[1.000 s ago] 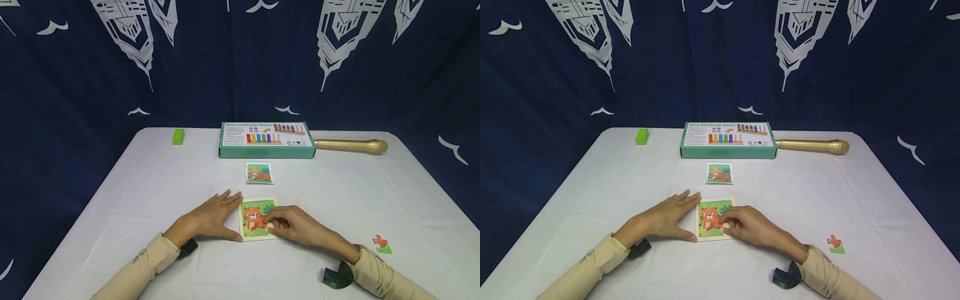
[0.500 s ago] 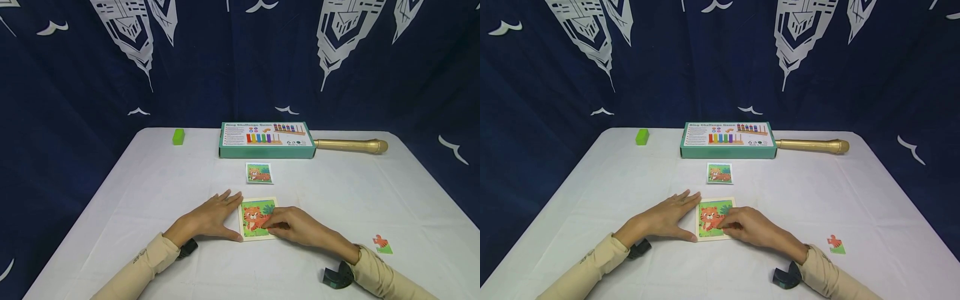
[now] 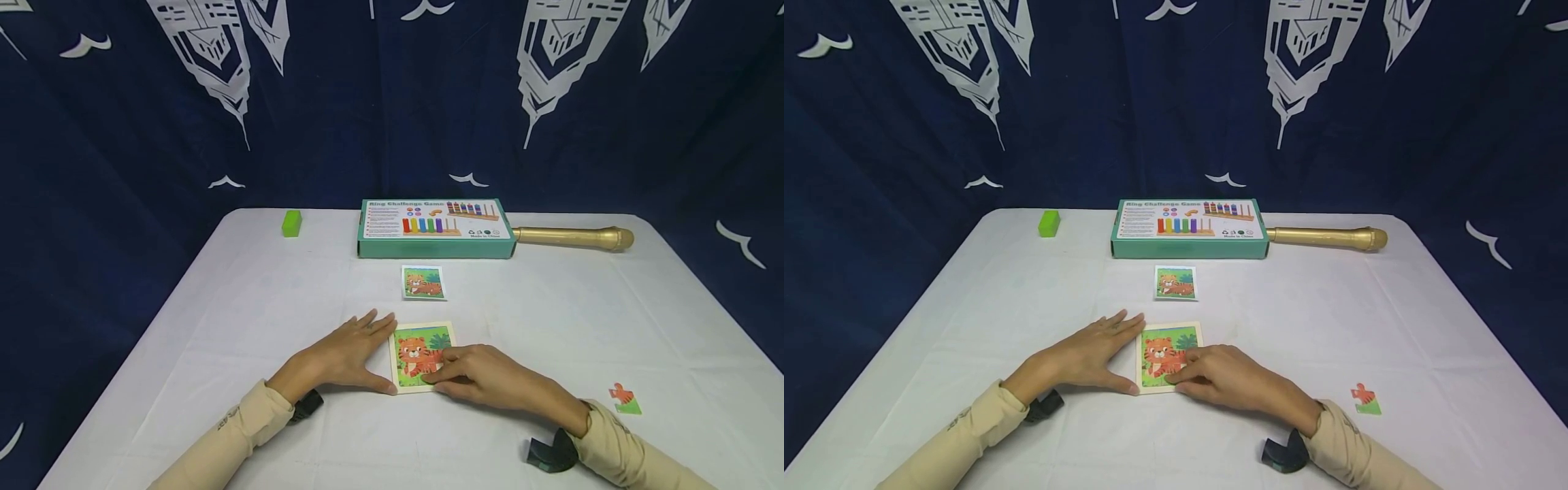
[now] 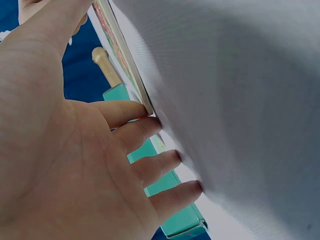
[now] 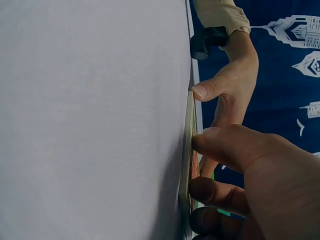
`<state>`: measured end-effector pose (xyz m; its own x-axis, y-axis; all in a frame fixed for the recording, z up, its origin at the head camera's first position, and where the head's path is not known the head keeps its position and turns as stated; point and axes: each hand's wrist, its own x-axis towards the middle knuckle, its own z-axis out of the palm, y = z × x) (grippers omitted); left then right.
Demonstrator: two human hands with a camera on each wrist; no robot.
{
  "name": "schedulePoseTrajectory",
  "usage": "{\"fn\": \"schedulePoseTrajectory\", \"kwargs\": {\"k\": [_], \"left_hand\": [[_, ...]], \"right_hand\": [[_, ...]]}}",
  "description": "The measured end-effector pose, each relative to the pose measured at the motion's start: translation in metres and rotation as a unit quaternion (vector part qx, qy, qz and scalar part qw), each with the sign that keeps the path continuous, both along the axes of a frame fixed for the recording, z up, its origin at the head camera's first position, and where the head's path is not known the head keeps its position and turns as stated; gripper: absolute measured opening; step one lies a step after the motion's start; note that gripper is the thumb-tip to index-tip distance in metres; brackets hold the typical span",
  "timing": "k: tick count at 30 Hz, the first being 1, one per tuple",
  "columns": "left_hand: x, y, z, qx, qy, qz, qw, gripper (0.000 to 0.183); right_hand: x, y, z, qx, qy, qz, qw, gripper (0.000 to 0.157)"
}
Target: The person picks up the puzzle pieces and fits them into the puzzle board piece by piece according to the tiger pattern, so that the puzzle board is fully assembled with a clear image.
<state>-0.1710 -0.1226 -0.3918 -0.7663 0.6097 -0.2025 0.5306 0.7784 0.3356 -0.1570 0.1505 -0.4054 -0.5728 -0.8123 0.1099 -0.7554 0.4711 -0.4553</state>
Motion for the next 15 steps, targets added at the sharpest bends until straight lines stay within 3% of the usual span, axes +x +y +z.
{"fn": "schedulePoseTrajectory", "kwargs": {"k": [15], "left_hand": [[0.0004, -0.001, 0.0012, 0.002, 0.0, -0.002, 1.0, 0.107]], "right_hand": [[0.0015, 0.0053, 0.0059, -0.01, -0.023, -0.018, 1.0, 0.028]]}}
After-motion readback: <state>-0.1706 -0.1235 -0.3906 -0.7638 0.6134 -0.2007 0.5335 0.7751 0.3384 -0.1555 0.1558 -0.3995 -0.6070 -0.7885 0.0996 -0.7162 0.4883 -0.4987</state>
